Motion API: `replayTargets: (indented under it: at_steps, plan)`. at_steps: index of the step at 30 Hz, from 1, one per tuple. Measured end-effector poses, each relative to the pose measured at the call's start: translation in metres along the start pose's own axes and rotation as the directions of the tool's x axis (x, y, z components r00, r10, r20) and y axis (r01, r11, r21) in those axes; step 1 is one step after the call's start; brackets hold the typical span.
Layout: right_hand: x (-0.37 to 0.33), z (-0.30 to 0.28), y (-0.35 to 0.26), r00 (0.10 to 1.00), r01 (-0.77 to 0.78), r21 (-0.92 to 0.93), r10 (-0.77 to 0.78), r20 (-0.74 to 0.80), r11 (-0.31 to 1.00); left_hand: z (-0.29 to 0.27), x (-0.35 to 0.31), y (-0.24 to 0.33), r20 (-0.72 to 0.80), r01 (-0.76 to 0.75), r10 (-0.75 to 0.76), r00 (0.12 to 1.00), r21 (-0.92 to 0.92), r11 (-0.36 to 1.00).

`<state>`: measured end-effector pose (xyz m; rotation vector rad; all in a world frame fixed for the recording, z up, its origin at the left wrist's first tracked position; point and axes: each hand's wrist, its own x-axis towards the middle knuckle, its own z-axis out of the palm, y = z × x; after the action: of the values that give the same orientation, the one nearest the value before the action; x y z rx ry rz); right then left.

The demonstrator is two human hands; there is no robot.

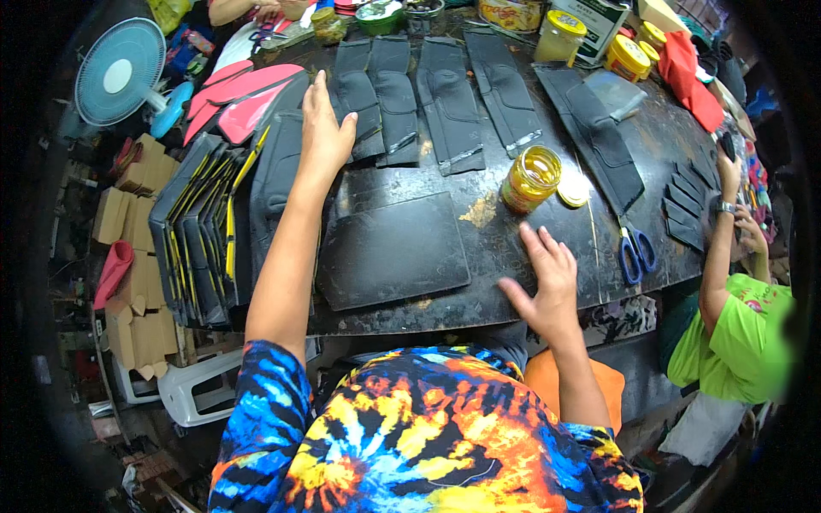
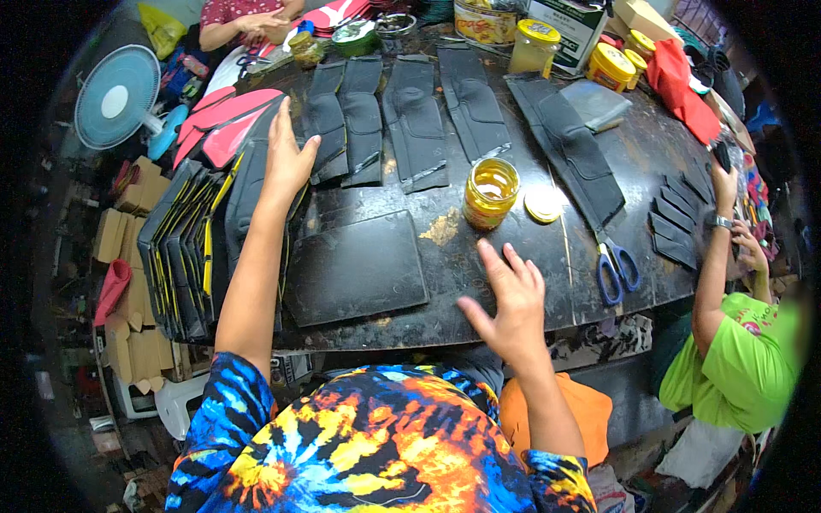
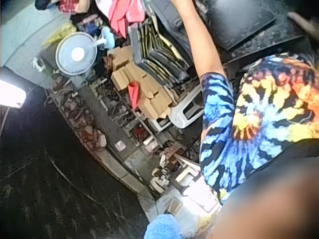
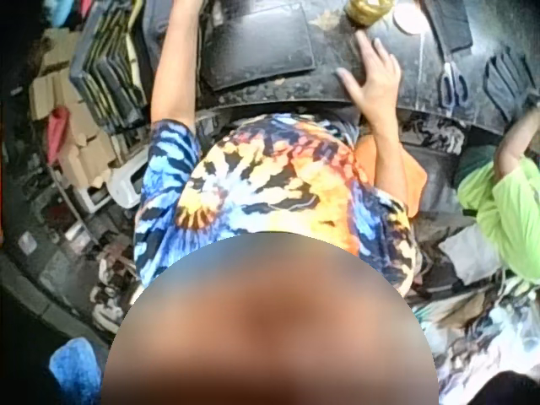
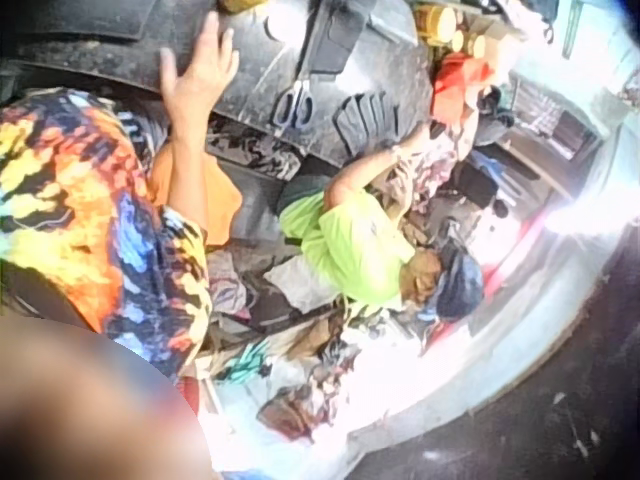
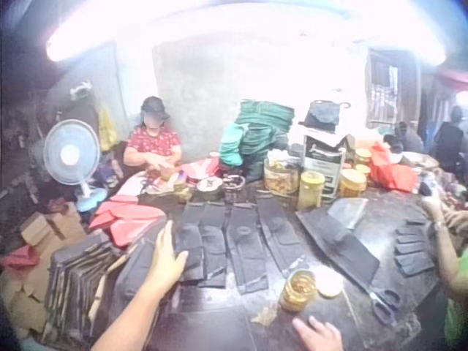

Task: The person repeatedly picks up black rubber pieces from a table, applies a yellow paste from a jar to the edges, and places the treated pieces back on the table. The process is repeated for multiple pieces throughout the clip.

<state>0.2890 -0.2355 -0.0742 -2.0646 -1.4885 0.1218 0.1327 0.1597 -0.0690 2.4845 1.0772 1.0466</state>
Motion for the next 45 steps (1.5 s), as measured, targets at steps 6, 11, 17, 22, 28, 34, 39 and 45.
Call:
replayTargets:
  at_steps: [6,11,17,22,28,34,39,45]
  plan:
    - [0.053,-0.021,0.053,0.941,-0.026,0.124,0.066,-0.332,0.992,-0.061,-0.063,0.074,0.091,0.03,0.009,0.996,-0.42,0.907]
    - [0.086,-0.012,0.076,0.966,-0.176,-0.026,0.168,-0.195,0.984,-0.09,-0.111,0.103,0.194,0.133,-0.01,0.981,-0.633,0.762]
    - [0.071,-0.039,0.041,0.796,-0.257,0.488,0.469,-0.383,0.834,-0.102,-0.17,0.109,0.479,0.468,-0.05,0.876,-0.821,0.327]
    - [0.036,-0.055,-0.059,0.956,0.204,0.664,-0.002,-0.292,0.719,-0.092,-0.187,0.13,0.745,0.762,0.161,0.648,-0.63,-0.149]
    - [0.037,-0.008,-0.123,0.97,0.18,0.804,-0.239,-0.049,0.567,-0.094,-0.194,0.149,0.639,0.654,0.277,0.718,-0.483,-0.582]
    - [0.037,-0.006,-0.136,0.933,0.346,0.502,-0.348,-0.093,0.793,-0.115,-0.205,0.134,0.536,0.52,-0.011,0.844,-0.824,-0.227]
    - [0.023,-0.002,-0.145,0.974,0.05,0.818,-0.208,0.087,0.573,-0.127,-0.211,0.137,0.574,0.581,0.108,0.812,-0.774,-0.25]
    - [0.023,-0.001,-0.137,0.901,0.392,0.501,-0.431,-0.043,0.772,-0.121,-0.218,0.137,0.628,0.632,0.092,0.773,-0.747,-0.209]
